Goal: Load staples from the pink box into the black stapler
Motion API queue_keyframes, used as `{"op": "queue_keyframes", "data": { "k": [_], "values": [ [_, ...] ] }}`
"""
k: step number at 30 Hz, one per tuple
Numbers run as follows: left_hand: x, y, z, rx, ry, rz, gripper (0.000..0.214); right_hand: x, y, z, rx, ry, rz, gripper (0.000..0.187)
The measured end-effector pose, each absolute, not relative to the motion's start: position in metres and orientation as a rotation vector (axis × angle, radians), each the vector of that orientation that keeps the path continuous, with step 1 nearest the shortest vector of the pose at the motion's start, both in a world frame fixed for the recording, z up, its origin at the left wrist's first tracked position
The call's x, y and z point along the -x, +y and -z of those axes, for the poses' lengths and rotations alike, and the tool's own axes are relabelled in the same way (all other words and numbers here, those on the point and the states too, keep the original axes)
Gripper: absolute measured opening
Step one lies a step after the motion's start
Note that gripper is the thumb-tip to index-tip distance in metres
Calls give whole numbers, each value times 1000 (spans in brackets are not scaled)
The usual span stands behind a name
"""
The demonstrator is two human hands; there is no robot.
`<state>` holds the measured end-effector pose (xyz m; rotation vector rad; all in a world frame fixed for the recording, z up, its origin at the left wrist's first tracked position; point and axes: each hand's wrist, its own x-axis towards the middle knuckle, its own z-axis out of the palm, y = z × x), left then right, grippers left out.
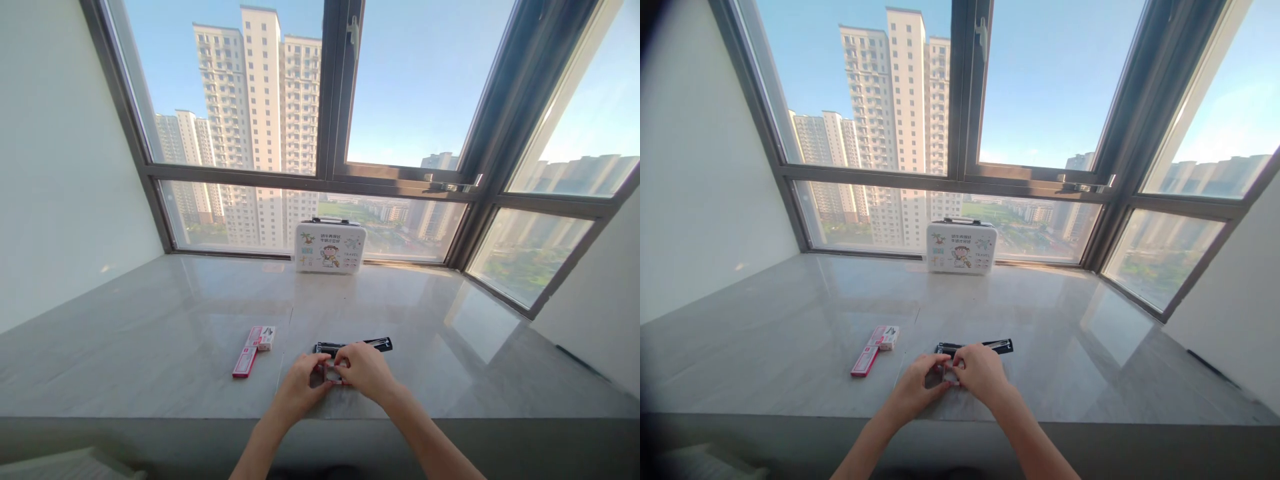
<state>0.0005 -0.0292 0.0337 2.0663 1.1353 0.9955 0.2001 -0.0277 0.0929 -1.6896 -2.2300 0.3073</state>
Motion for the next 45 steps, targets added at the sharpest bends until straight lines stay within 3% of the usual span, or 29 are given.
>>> {"op": "queue_keyframes", "data": {
  "k": [12, 18, 26, 31, 39, 45],
  "values": [
    [-2, -27, -29, -2087, 1158, -1004, 39, -184, -10, -92, 1742, -2560, -139, 13],
    [0, -23, -21, -2066, 1135, -1020, 47, -226, -19, -81, 1512, -2324, -333, 23],
    [-1, -26, -29, -2091, 1153, -1003, 49, -273, -40, -26, 1535, -1865, -454, 39],
    [-5, -27, -33, -2059, 1320, -985, 33, -275, -48, -25, 1595, -1926, -489, 52],
    [-21, -25, -33, -1987, 1293, -875, 24, -250, -52, -48, 1609, -2069, -506, 40],
    [-7, -5, -27, -1959, 1513, -1138, 32, -234, -40, -62, 1597, -2096, -502, 35]
  ]
}}
